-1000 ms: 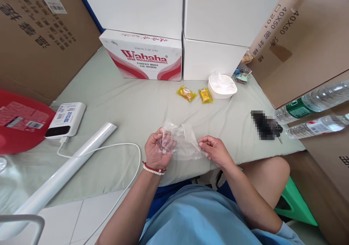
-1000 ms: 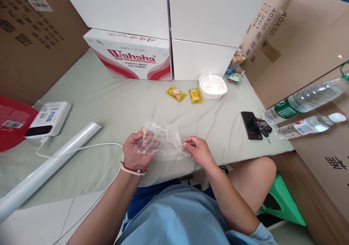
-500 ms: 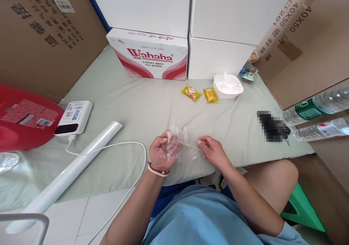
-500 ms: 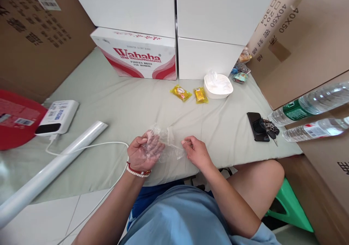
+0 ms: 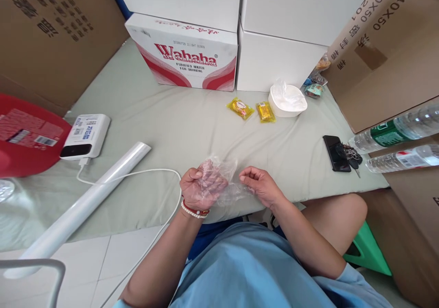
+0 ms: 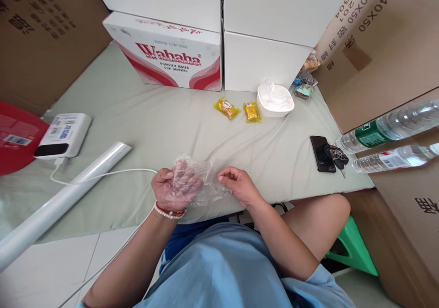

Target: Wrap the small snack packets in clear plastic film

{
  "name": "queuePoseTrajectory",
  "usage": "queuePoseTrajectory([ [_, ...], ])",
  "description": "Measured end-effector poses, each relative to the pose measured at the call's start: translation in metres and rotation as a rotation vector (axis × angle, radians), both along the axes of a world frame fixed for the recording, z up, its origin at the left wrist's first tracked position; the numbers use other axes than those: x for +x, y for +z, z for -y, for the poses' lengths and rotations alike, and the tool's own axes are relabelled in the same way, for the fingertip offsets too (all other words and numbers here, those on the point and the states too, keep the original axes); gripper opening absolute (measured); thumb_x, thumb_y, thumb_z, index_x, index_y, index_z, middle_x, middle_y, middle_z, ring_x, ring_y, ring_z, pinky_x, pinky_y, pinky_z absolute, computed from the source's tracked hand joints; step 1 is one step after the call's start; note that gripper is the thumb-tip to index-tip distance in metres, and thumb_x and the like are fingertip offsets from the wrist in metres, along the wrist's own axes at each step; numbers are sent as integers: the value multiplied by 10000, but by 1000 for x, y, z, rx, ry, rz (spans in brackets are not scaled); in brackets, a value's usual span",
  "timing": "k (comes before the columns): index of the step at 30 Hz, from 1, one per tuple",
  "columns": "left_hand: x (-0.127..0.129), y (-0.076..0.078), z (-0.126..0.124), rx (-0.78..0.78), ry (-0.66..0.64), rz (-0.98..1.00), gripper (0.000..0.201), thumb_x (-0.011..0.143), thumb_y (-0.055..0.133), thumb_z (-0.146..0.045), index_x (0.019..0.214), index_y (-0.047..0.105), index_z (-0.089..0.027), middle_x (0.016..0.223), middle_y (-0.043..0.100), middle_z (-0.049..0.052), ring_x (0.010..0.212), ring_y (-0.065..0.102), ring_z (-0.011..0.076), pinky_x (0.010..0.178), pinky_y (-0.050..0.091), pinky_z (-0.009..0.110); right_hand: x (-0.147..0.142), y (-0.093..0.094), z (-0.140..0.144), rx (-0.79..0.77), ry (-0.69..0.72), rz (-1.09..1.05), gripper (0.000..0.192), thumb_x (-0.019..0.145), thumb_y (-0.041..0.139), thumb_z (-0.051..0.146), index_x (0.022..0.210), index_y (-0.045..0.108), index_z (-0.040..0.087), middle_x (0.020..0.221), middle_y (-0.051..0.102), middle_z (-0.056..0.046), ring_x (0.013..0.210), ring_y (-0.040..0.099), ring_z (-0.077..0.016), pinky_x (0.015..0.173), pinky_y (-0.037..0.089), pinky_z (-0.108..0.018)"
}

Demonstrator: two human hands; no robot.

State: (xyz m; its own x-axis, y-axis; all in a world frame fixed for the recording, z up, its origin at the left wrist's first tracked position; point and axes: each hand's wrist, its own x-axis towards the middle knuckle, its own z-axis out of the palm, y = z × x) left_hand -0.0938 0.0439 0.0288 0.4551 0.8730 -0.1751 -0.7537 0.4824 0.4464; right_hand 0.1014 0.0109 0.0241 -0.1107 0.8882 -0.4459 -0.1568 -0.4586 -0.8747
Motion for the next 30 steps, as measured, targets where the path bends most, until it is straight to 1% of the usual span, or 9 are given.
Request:
queuePoseTrajectory([
  [3,0,-1,1,-21,-6,-14,299,688,583,-309,535,341,-224,409,245,-71,328,203,87,392,278,287,-1,2,2,-28,19,-48,521,660,898,517,1042,688,233,1027,672,16,551,398,-43,455,276,-199],
  [5,2,-1,1,-42,-25,-42,336,714,577,-348,528,324,-228,408,244,-61,328,220,101,387,266,291,-4,3,3,-65,120,-76,570,633,909,531,1066,696,228,962,680,21,522,379,-42,447,271,-204],
  [7,1,-2,0,-62,-26,-68,373,731,582,-375,524,309,-228,414,239,-57,329,224,105,386,257,290,-7,2,4,-73,170,-76,531,616,909,552,955,714,193,788,648,35,518,376,-51,463,279,-206],
  [11,-6,-3,-3,-52,38,-80,390,736,600,-376,541,296,-228,436,198,-69,333,193,92,383,232,278,2,-2,5,-27,67,-19,469,643,873,578,826,708,179,633,554,61,504,353,-56,470,251,-208],
  [15,-15,-6,-6,-23,75,-85,363,724,598,-332,566,288,-229,448,194,-76,340,183,84,375,215,269,24,-3,6,-30,-1,21,447,661,853,569,825,710,179,629,543,59,496,346,-56,463,249,-215],
  [19,-20,-8,-9,-42,112,-96,379,685,617,-299,579,261,-223,454,181,-86,335,185,72,386,255,261,44,-1,7,-37,-85,63,464,660,859,556,888,709,181,591,493,72,485,339,-59,449,235,-211],
  [23,-26,-7,-13,-51,142,-141,395,662,638,-297,583,259,-219,458,208,-81,339,249,75,397,314,255,61,5,7,-2,-174,109,480,673,853,577,887,700,175,683,597,22,506,354,-57,439,234,-206],
  [27,-33,-5,-14,-32,132,-217,280,663,643,-269,588,379,-215,484,331,-58,381,358,95,401,352,243,77,11,8,79,-283,158,440,692,854,549,896,701,191,724,619,3,523,379,-68,443,277,-210],
  [30,-35,-6,-9,-29,180,-313,143,687,653,-231,658,515,-202,535,434,-48,399,380,88,380,327,215,88,13,16,180,-342,293,396,767,799,554,935,700,210,742,635,-5,529,402,-89,463,331,-234],
])
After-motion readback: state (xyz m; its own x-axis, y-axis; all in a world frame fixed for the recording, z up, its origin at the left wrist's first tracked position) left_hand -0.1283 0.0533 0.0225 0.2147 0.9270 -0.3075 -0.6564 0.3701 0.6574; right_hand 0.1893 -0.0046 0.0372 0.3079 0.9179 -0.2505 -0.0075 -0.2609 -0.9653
